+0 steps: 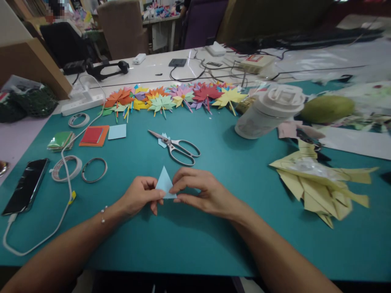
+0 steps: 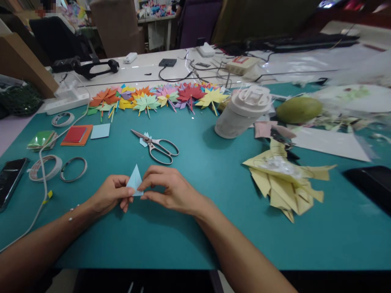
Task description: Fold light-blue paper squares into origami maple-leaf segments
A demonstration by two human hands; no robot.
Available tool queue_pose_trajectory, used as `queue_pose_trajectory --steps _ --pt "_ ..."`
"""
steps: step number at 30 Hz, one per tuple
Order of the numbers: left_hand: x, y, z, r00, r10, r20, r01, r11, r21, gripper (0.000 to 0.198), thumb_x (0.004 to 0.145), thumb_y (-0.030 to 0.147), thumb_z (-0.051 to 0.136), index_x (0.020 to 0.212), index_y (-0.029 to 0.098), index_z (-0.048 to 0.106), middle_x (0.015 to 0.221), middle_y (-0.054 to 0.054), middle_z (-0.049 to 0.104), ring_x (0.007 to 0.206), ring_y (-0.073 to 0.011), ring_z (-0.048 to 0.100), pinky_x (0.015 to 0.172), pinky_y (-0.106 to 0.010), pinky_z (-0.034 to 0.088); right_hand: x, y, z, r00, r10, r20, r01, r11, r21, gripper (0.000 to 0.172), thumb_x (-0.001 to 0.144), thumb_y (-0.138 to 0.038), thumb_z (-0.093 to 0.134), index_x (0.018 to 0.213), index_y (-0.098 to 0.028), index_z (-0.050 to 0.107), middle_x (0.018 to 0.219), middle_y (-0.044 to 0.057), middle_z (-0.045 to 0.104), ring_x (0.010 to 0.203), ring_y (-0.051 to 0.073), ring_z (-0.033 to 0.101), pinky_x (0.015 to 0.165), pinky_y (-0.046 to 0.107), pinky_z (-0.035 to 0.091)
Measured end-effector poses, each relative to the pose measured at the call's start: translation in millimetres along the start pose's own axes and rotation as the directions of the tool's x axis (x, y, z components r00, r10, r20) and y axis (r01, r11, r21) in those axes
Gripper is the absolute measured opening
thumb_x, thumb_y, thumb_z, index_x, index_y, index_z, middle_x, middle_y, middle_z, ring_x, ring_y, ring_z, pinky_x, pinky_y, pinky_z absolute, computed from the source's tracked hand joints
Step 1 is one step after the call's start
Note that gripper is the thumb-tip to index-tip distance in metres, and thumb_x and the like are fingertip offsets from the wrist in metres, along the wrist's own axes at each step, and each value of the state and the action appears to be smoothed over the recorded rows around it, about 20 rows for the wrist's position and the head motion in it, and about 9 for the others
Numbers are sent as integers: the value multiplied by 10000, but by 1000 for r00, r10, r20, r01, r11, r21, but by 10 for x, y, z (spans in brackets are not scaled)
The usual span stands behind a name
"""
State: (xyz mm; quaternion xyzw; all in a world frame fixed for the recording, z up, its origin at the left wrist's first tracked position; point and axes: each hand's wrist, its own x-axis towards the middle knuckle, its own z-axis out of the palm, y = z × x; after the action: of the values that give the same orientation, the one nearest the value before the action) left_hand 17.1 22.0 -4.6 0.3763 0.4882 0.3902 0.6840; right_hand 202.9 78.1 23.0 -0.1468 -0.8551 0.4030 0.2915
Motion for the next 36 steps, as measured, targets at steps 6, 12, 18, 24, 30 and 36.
queue_pose_trajectory --steps 6,12,18,24,30,36 --pt "-35 31 23 998 55 0 -55 994 92 193 600 253 674 529 132 541 458 21 576 300 -61 480 341 -190 450 -1 -6 9 999 34 8 -34 998 59 123 834 -247 562 806 -159 643 790 43 581 726 120 565 656 252 461" --pt "-85 109 94 994 101 -43 -92 981 173 205 583 264 684 501 137 544 413 32 526 326 -74 494 343 -187 435 17 -38 47 994 109 -18 -106 986 125 147 820 -266 578 736 -157 630 764 37 600 706 120 574 637 250 461" --pt "-105 95 96 990 134 -48 -122 973 196 182 593 244 670 514 139 544 418 36 518 344 -73 497 354 -182 437 24 -44 84 987 153 -47 -142 972 187 159 784 -283 618 690 -154 626 714 30 614 675 123 577 614 246 456" --pt "-92 108 102 992 112 -54 -101 978 183 229 582 294 687 498 140 539 409 33 517 328 -79 497 347 -189 431 15 -44 66 988 149 -48 -136 970 199 155 788 -295 614 716 -159 636 741 39 619 685 127 581 620 251 463" --pt "-57 60 60 997 69 -17 -67 992 106 239 565 319 694 526 135 547 465 11 583 314 -79 500 352 -206 450 11 -44 55 991 121 -52 -107 970 217 155 787 -308 617 732 -166 642 764 38 615 708 128 590 630 254 471" --pt "-59 52 51 998 55 2 -55 993 104 198 567 281 684 538 132 558 474 9 587 321 -78 503 357 -207 457 15 -40 52 992 119 -51 -104 966 235 127 777 -273 631 730 -156 645 763 36 614 709 125 589 640 251 466"
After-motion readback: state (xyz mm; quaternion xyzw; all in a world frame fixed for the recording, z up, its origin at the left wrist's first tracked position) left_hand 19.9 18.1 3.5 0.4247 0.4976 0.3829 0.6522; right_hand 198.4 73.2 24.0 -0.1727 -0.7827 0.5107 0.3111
